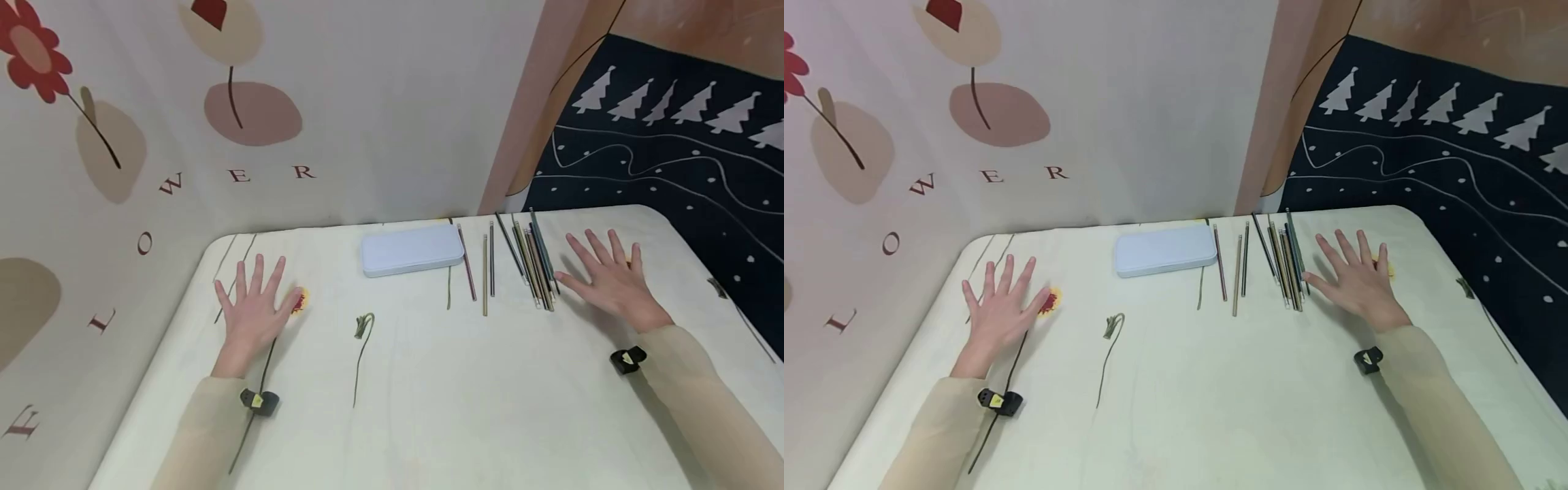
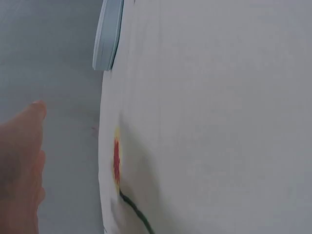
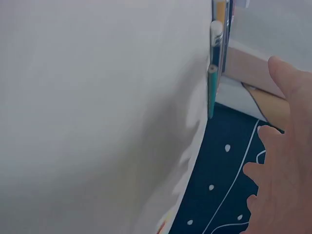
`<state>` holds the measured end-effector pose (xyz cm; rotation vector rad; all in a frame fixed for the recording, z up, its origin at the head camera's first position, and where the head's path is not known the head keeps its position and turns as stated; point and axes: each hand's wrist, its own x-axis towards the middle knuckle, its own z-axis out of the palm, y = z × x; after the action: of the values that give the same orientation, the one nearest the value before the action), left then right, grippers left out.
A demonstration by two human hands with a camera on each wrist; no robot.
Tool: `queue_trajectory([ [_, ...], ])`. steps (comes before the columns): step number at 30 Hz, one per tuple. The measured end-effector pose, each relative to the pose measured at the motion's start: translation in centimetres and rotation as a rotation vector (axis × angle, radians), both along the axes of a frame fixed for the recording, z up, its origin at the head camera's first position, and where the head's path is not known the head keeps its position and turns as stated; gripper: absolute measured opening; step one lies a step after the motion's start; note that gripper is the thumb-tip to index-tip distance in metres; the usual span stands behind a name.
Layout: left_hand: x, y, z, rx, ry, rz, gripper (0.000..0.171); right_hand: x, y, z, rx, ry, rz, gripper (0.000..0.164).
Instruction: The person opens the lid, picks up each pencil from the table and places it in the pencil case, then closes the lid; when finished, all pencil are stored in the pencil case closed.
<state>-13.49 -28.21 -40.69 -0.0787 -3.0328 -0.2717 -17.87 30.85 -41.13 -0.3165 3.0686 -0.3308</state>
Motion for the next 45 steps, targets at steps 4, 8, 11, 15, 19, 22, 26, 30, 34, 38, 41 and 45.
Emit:
queue_trajectory([
  [4,-0.4,0.6,-0.2,0.018,-0.009,-0.007,0.073,-0.3,-1.1,0.6,-0.001,0.005,0.010,0.085],
  [8,-1.0,1.6,-0.4,0.031,-0.003,-0.015,0.074,-0.5,-2.5,1.1,-0.019,0.003,0.021,0.085],
  [11,-1.5,2.4,-0.6,0.053,0.008,-0.017,0.073,-0.7,-3.6,1.3,-0.033,0.006,0.035,0.083],
  [15,-2.3,3.7,-0.7,0.091,0.008,-0.012,0.074,-1.1,-5.0,1.6,-0.071,0.043,0.082,0.078],
  [19,-3.2,5.2,-0.9,0.131,0.004,-0.011,0.074,-1.6,-6.3,1.6,-0.142,0.109,0.153,0.071],
  [22,-4.0,6.3,-1.1,0.160,-0.001,-0.017,0.073,-2.0,-7.4,1.6,-0.195,0.138,0.203,0.066],
  [26,-4.9,7.7,-1.2,0.197,-0.020,-0.033,0.071,-2.5,-8.9,1.5,-0.252,0.158,0.240,0.061],
  [30,-5.7,9.1,-1.7,0.245,-0.053,-0.072,0.071,-2.9,-10.5,1.4,-0.307,0.169,0.256,0.058],
  [34,-6.8,10.3,-2.4,0.368,-0.094,-0.126,0.071,-3.1,-12.0,1.4,-0.346,0.157,0.261,0.055],
  [38,-8.2,11.2,-3.1,0.511,-0.123,-0.162,0.074,-3.4,-13.5,1.2,-0.400,0.134,0.271,0.054],
  [41,-8.9,11.7,-3.7,0.550,-0.133,-0.178,0.075,-3.6,-14.5,1.0,-0.459,0.109,0.275,0.054],
  [45,-9.2,12.0,-4.0,0.529,-0.146,-0.186,0.079,-3.9,-15.7,0.6,-0.524,0.092,0.281,0.051],
])
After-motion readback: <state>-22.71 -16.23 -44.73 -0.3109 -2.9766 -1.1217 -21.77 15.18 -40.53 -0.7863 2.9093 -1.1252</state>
